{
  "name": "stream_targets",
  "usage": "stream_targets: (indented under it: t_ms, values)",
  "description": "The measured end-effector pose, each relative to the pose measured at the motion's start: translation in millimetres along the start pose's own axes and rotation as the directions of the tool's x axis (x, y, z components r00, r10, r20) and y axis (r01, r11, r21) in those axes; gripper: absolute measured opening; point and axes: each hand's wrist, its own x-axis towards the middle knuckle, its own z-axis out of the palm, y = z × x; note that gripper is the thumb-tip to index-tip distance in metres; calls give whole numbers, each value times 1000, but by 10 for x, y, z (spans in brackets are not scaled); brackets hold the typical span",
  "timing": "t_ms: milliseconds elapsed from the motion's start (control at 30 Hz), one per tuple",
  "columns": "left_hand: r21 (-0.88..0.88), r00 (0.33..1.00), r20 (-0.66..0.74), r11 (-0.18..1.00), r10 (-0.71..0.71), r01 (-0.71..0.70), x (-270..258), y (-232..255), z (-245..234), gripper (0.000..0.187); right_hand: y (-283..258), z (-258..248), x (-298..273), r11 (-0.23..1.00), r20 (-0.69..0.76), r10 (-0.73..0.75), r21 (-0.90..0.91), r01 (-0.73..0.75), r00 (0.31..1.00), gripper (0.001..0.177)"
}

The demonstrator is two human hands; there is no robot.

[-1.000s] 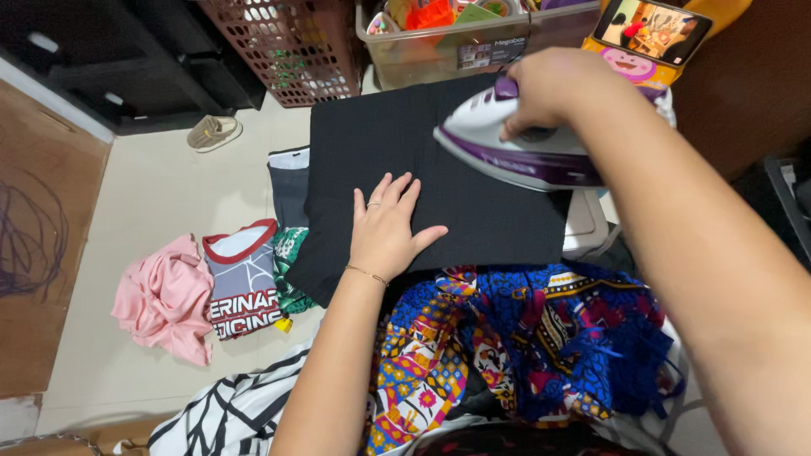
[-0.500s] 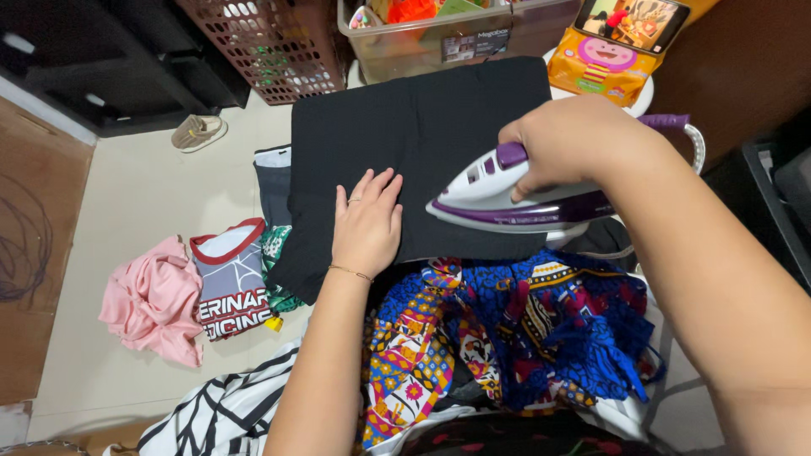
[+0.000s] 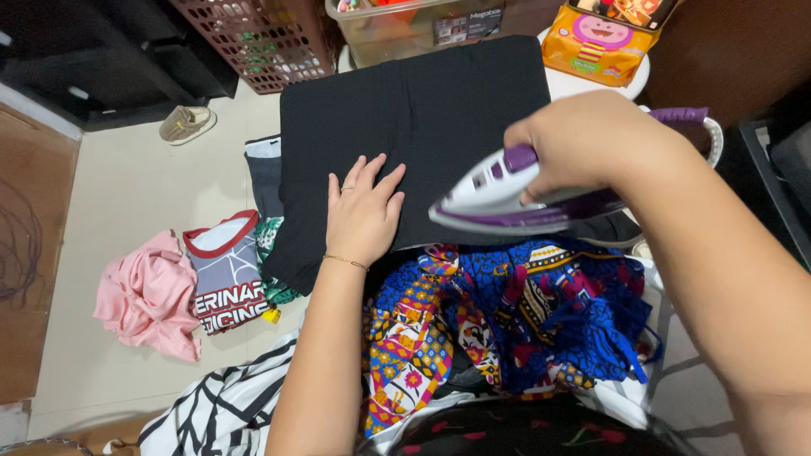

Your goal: The person irons a teal garment and a black garment on a small white ironing board. They smooth the fabric, use a purple iron, and fold the items after ironing.

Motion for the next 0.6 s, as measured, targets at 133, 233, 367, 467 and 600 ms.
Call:
stream_targets:
  t_ms: [133, 233, 367, 467, 600]
  values:
    - [9, 1000, -2, 1000, 3, -3, -20, 0, 5, 42, -28, 33, -30, 999, 3, 49, 23, -49, 999, 62]
    - [13, 1000, 3, 1000, -2, 2, -6, 11, 10, 43, -29, 42, -24, 994, -54, 99, 57, -96, 994, 67]
    - [30, 1000, 18, 1000, -3, 3, 4, 4, 5, 47, 5, 74, 20, 995, -18, 90, 35, -89, 996, 65]
    - [34, 1000, 8, 999, 3, -3, -6, 12, 22, 62, 41, 156, 89, 985, -91, 163, 72, -157, 982, 69]
    - [24, 1000, 28, 1000, 1, -2, 6, 33, -9, 92, 137, 215, 238, 967, -160, 250, 82, -240, 955, 69]
